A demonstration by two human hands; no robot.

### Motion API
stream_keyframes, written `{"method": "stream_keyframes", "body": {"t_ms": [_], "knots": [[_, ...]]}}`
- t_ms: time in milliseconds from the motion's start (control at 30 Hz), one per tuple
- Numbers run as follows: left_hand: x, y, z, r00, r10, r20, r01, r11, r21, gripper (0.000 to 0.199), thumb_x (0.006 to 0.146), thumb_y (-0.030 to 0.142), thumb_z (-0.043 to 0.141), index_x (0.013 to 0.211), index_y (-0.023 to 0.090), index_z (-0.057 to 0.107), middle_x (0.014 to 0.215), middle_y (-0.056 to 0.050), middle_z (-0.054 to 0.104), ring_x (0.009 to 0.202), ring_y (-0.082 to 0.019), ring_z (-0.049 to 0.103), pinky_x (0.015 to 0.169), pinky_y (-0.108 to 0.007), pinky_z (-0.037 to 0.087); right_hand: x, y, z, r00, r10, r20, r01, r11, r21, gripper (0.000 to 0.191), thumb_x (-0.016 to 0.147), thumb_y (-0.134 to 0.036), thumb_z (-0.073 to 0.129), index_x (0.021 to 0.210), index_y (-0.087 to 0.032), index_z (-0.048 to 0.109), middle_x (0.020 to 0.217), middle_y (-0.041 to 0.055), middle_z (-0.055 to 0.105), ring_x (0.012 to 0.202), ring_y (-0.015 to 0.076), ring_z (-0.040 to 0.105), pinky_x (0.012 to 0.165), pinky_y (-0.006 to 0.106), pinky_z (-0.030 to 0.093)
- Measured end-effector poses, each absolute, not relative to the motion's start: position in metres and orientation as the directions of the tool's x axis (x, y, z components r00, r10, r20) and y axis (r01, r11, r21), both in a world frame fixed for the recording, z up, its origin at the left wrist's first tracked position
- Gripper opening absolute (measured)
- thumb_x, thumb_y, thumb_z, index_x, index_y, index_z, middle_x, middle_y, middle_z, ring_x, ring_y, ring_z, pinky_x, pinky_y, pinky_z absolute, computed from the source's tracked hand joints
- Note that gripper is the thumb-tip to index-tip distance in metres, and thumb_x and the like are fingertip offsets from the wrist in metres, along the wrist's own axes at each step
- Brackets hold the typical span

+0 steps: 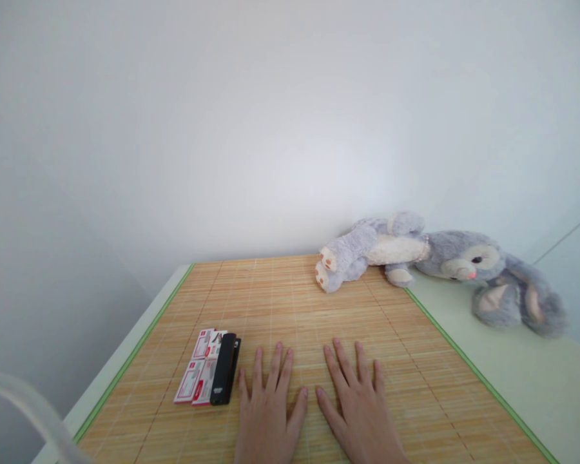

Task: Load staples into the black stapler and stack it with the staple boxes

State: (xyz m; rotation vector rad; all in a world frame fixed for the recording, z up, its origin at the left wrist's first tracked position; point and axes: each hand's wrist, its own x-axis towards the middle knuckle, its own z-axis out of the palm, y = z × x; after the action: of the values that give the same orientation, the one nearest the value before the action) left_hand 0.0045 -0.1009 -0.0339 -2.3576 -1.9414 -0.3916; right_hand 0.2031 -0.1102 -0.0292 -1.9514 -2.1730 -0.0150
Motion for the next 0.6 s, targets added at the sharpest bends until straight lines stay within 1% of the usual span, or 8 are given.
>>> {"method": "stream_keyframes", "body": {"t_ms": [167,367,600], "knots": [[0.0053,-0.1013,-0.0327,0.172,0.958,0.229,0.973,-0.201,0.113,0.066,0.100,0.047,0.043,0.161,0.039,0.019,0.170,0.006,0.023,0.158,-0.038,0.013,0.123,-0.069,0.017,0.2035,-0.1093,-0.0290,-0.097,0.982,0.160,0.984,0.118,-0.132,0.070,0.102,-0.065,0.035,0.164,-0.035,0.018,0.170,-0.0026,0.015,0.155,0.0476,0.009,0.117,0.077,0.013],[0.0050,-0.1019,-0.0307,0.168,0.961,0.219,0.972,-0.199,0.125,0.065,0.101,0.047,0.042,0.161,0.039,0.019,0.169,0.007,0.024,0.159,-0.037,0.013,0.123,-0.068,0.018,0.2033,-0.1077,-0.0292,-0.100,0.981,0.166,0.983,0.123,-0.135,0.069,0.103,-0.064,0.035,0.163,-0.035,0.019,0.170,-0.0022,0.017,0.155,0.0476,0.010,0.117,0.077,0.015],[0.0057,-0.1013,-0.0297,0.163,0.964,0.212,0.972,-0.194,0.136,0.065,0.100,0.047,0.043,0.161,0.039,0.020,0.169,0.006,0.025,0.158,-0.038,0.014,0.123,-0.069,0.018,0.2037,-0.1092,-0.0287,-0.095,0.982,0.165,0.984,0.118,-0.135,0.069,0.102,-0.064,0.035,0.163,-0.036,0.019,0.170,-0.0021,0.018,0.155,0.0467,0.010,0.118,0.077,0.014]]}}
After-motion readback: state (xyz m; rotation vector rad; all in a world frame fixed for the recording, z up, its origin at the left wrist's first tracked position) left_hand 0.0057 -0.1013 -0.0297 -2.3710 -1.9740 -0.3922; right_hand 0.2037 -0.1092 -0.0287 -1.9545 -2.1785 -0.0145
